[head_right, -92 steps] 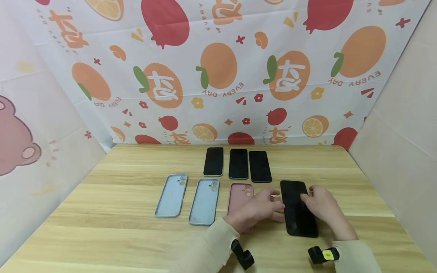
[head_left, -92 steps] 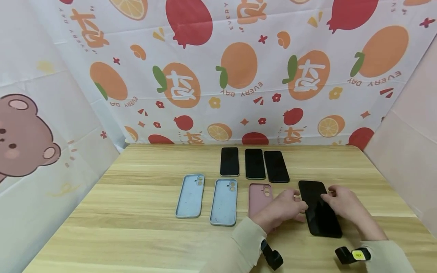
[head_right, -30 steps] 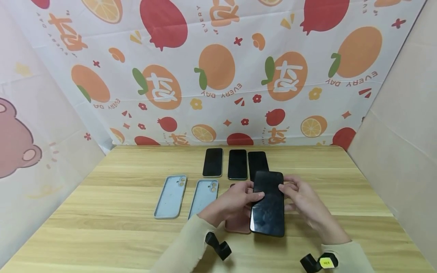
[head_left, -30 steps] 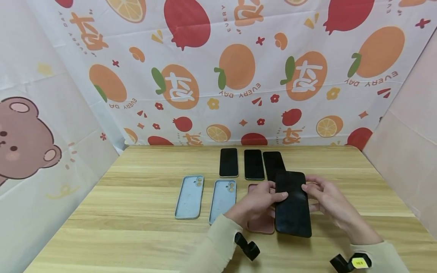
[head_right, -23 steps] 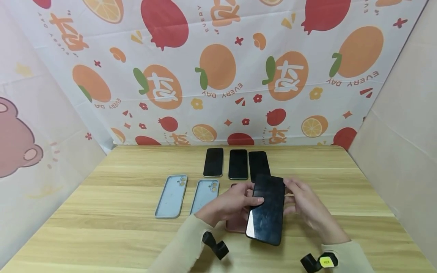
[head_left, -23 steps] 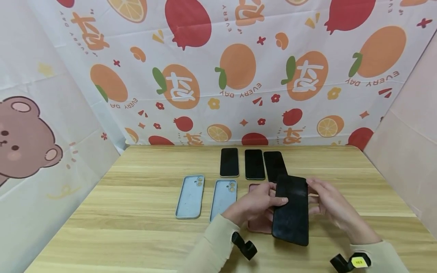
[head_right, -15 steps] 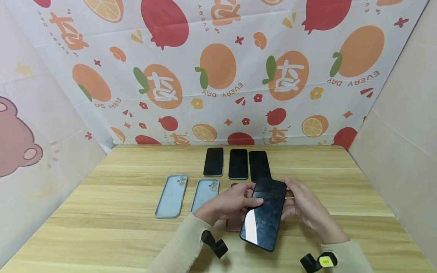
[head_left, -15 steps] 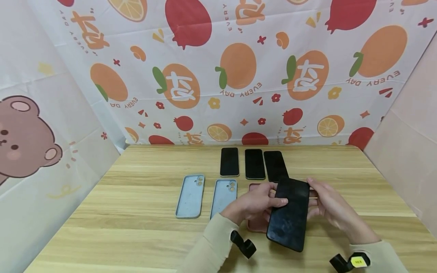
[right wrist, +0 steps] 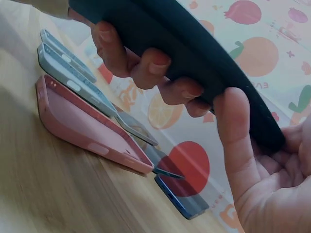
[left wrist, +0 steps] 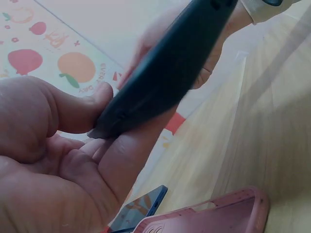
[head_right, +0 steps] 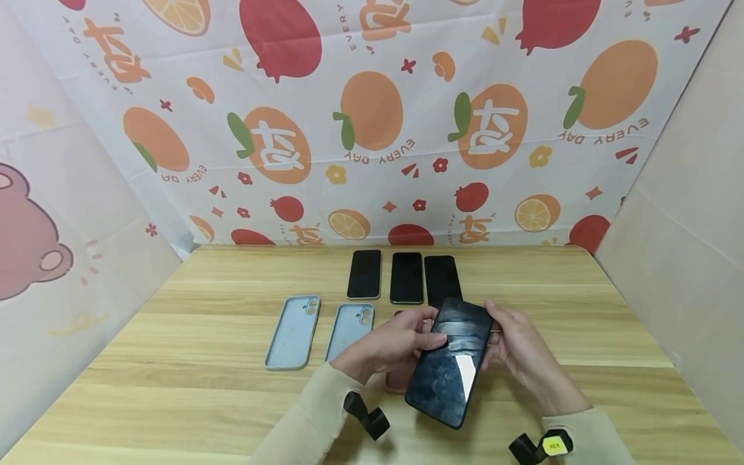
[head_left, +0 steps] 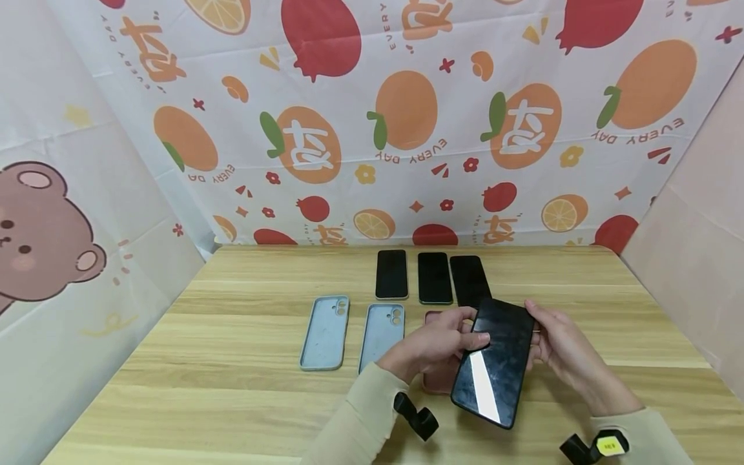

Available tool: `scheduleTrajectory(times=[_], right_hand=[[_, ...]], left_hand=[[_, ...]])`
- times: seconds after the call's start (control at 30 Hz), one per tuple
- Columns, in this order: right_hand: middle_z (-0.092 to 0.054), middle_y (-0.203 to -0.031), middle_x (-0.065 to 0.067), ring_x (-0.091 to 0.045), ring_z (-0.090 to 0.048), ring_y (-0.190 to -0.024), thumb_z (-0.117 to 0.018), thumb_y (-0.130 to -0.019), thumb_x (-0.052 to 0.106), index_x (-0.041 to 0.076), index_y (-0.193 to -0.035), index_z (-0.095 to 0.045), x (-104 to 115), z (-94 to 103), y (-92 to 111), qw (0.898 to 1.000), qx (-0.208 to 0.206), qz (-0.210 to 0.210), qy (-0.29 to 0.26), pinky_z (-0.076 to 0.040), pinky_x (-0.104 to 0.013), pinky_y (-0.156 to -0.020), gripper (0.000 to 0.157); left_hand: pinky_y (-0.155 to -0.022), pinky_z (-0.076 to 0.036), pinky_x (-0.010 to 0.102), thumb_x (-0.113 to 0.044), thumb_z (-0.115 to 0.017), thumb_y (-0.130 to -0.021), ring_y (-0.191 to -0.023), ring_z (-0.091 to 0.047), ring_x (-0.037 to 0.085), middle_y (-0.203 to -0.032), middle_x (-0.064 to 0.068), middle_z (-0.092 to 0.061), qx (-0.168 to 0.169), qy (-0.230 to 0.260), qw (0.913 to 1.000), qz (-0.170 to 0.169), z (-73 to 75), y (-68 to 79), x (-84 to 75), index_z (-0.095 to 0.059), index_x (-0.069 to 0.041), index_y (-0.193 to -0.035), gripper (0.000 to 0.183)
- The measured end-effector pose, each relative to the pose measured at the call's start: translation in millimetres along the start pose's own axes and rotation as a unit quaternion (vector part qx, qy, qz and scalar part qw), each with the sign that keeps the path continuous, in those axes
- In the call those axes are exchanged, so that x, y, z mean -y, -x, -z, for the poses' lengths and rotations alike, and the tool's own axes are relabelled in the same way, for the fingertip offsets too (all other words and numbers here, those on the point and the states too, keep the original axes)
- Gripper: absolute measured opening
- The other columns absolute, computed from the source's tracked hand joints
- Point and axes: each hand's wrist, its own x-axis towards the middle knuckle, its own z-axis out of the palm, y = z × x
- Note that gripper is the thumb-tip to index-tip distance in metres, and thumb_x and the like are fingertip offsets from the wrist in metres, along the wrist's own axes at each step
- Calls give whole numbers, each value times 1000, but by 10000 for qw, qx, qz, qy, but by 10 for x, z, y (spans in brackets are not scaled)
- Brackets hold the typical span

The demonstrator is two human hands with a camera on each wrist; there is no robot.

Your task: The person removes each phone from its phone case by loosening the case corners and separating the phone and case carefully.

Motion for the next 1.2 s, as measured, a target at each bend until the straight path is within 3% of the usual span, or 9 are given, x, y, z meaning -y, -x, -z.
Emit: scheduleTrajectory(times=[0.4,0.57,0.7,0.8,0.93,1.07,1.2], right_hand=[[-62,-60,6,-6,-59,-46,-30,-110,36,17,-84,-63,-1,-76,11,9986,-208,64,-486,-45,-18,-45,47],[-65,-56,4,-7,-60,-44,-28,-110,36,17,-83,-66,-6,-86,16,9980,-167,6,-605,-46,-18,-44,50],[-67,-57,3,-7,-63,-46,-28,-110,34,17,-82,-67,4,-98,16,9967,-101,40,-800,-48,-18,-44,51],[-68,-58,3,-5,-64,-47,-28,-110,33,18,-82,-67,15,-117,19,9975,-107,156,-688,-49,-18,-43,51],[-65,-53,4,-4,-61,-43,-30,-109,37,17,-77,-66,10,-147,8,9985,-413,180,-320,-47,-18,-41,53],[-58,-48,5,-7,-56,-40,-32,-107,47,17,-77,-62,-20,-157,-12,9966,-825,49,-31,-45,-20,-41,52],[-53,-48,5,-10,-53,-41,-31,-104,53,15,-82,-59,-46,-164,-27,9947,-1029,24,77,-45,-24,-42,53]], left_hand=[[-73,-60,34,-11,-59,-99,-74,-66,14,-96,10,-69,26,60,10000,6,34,19,-37,-53,-7,-125,28],[-76,-61,36,-10,-59,-99,-74,-66,14,-95,10,-69,54,59,10000,-1,38,29,-35,-53,-6,-127,29],[-69,-58,31,-8,-57,-100,-74,-65,12,-91,5,-67,203,228,9995,-92,53,33,-22,-52,-6,-127,27],[-64,-54,27,-6,-54,-101,-73,-65,9,-87,1,-66,395,401,9983,-173,71,40,-30,-50,-5,-125,25],[-63,-54,27,-5,-51,-102,-73,-65,8,-85,-1,-65,529,510,9971,-206,86,52,-47,-47,-4,-128,26],[-66,-54,27,-8,-52,-102,-73,-66,9,-87,1,-65,349,452,9983,-100,71,50,-44,-46,-3,-132,31],[-72,-58,30,-11,-54,-102,-73,-66,10,-87,3,-66,79,361,9993,-45,38,40,-41,-51,-4,-126,25]])
